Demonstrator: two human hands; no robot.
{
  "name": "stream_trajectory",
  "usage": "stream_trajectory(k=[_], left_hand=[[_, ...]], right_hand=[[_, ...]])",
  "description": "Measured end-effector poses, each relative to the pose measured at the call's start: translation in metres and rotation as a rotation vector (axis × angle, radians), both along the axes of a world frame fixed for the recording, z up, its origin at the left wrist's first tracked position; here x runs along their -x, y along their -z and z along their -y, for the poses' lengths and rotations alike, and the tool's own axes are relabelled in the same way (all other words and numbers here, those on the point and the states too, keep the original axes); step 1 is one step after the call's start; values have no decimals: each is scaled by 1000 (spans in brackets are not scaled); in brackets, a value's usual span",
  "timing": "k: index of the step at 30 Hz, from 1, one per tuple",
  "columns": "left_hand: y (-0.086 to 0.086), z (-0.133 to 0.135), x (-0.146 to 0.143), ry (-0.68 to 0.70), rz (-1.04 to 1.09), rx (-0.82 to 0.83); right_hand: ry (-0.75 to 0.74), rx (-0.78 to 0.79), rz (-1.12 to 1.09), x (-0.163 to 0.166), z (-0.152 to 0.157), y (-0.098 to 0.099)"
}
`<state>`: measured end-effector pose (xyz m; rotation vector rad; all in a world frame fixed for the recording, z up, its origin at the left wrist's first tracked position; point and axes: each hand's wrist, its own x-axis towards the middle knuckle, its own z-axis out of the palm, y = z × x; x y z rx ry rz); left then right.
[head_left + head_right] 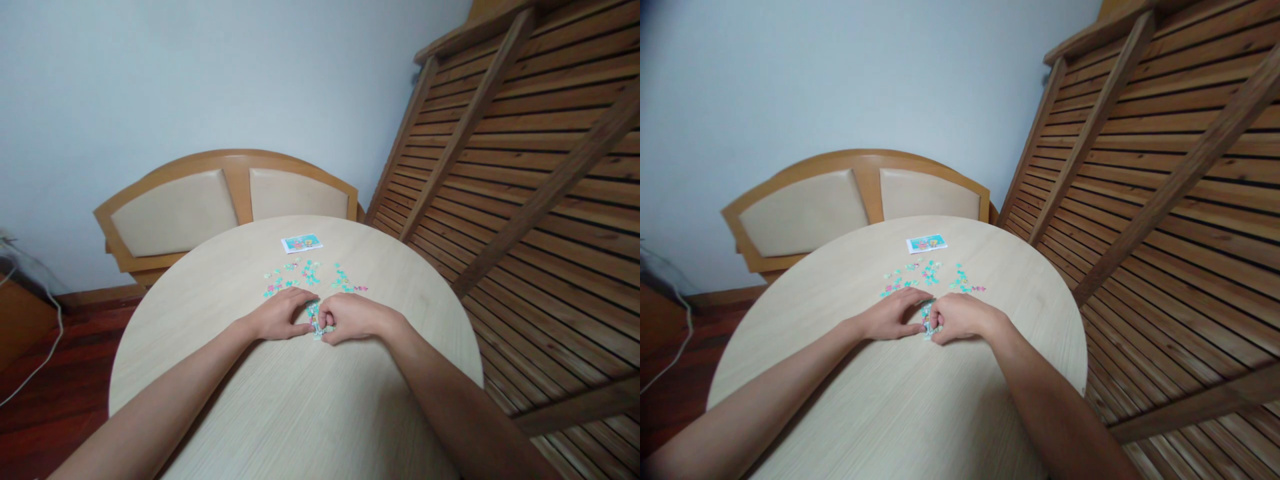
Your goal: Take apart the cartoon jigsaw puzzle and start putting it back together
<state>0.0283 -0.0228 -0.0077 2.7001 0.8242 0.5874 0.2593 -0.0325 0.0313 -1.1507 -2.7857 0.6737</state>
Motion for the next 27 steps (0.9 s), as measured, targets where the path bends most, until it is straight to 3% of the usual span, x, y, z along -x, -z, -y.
stream_trajectory(k=[27], left_hand=[[1,0,2,-2,-9,10]], right_hand=[[34,1,8,-4,0,-5]])
